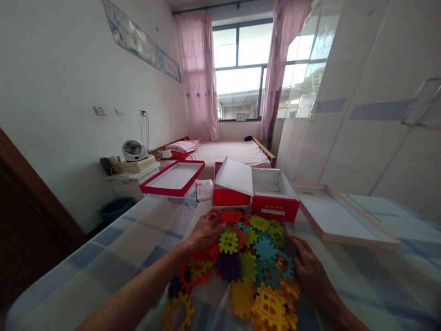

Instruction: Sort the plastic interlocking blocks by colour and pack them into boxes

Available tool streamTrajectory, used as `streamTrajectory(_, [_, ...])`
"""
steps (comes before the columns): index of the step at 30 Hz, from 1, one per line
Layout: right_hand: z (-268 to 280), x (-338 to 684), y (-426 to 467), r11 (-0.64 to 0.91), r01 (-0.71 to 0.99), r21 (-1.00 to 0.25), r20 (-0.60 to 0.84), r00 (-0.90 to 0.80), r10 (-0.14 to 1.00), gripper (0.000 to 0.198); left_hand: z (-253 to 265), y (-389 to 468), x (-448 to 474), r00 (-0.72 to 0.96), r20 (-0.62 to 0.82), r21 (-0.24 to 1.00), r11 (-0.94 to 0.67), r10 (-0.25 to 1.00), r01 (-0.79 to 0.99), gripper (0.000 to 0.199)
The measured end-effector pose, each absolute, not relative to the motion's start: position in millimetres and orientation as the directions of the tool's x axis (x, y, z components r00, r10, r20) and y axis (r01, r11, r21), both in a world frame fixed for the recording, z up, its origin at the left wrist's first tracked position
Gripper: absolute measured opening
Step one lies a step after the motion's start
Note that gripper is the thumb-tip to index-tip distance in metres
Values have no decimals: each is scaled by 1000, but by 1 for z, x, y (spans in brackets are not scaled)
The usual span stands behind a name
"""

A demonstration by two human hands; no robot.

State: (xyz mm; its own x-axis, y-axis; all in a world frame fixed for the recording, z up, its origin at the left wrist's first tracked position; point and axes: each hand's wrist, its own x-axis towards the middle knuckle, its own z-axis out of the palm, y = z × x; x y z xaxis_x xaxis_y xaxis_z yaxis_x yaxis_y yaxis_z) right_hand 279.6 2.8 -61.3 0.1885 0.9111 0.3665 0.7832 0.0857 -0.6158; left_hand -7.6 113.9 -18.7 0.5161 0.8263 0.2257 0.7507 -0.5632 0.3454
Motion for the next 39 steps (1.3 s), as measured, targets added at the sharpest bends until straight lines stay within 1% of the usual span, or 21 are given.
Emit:
streamTrajectory(3, [-59, 280, 1, 76, 788, -611, 364, 195, 911, 48, -6, 91, -15, 570, 203, 401, -598, 796, 693, 43])
streamTrajectory(5, [-59, 281, 0, 72, 791, -608, 365, 197, 910, 47, -6, 75, -38, 542, 211, 435, -575, 813, 693, 47])
streamTrajectory(7, [-60, 282, 0, 68, 797, -600, 373, 203, 905, 47, -15, 56, -71, 405, 225, 418, -464, 886, 781, 51])
streamTrajectory(9, [-62, 282, 0, 69, 805, -589, 378, 200, 904, 47, -32, 38, -105, 170, 214, 375, -242, 962, 895, 57])
streamTrajectory(10, [-63, 282, 1, 73, 808, -585, 379, 193, 905, 48, -42, 29, -118, 85, 179, 366, -147, 980, 919, 61])
streamTrajectory(11, [-63, 281, 1, 80, 810, -581, 381, 184, 906, 48, -50, 21, -127, 40, 147, 363, -92, 988, 927, 64])
streamTrajectory(12, [-63, 280, 2, 86, 811, -578, 380, 175, 908, 48, -56, 14, -131, 29, 124, 370, -73, 992, 926, 64])
streamTrajectory(14, [-63, 279, 3, 91, 814, -573, 381, 166, 910, 49, -63, 5, -125, 78, 99, 408, -112, 992, 906, 62])
streamTrajectory(17, [-61, 278, 3, 97, 817, -568, 392, 166, 905, 48, -59, 1, -92, 154, 109, 481, -188, 982, 857, 62])
streamTrajectory(22, [-61, 279, 2, 104, 813, -572, 398, 165, 903, 48, -42, 2, -41, 146, 149, 587, -206, 978, 783, 67])
streamTrajectory(25, [-61, 277, 1, 117, 805, -581, 410, 166, 897, 48, -34, 3, -24, 132, 174, 620, -213, 976, 755, 68])
streamTrajectory(27, [-60, 276, -1, 122, 797, -591, 415, 171, 894, 48, -30, 3, -19, 159, 213, 611, -258, 964, 749, 67])
streamTrajectory(30, [-56, 280, -2, 100, 784, -613, 406, 204, 891, 48, -31, 2, -30, 254, 266, 543, -363, 930, 757, 67])
streamTrajectory(32, [-51, 287, 1, 60, 778, -626, 390, 246, 887, 49, -37, 1, -49, 303, 271, 484, -402, 913, 778, 70])
streamTrajectory(34, [-42, 295, 8, 39, 784, -619, 399, 272, 876, 48, -45, 5, -71, 318, 258, 437, -404, 912, 804, 73])
streamTrajectory(36, [-30, 300, 18, 78, 806, -586, 458, 250, 853, 45, -51, 16, -86, 299, 241, 419, -377, 923, 826, 72])
streamTrajectory(39, [-9, 292, 34, 198, 842, -502, 536, 123, 835, 39, -47, 49, -84, 296, 206, 440, -358, 933, 824, 66])
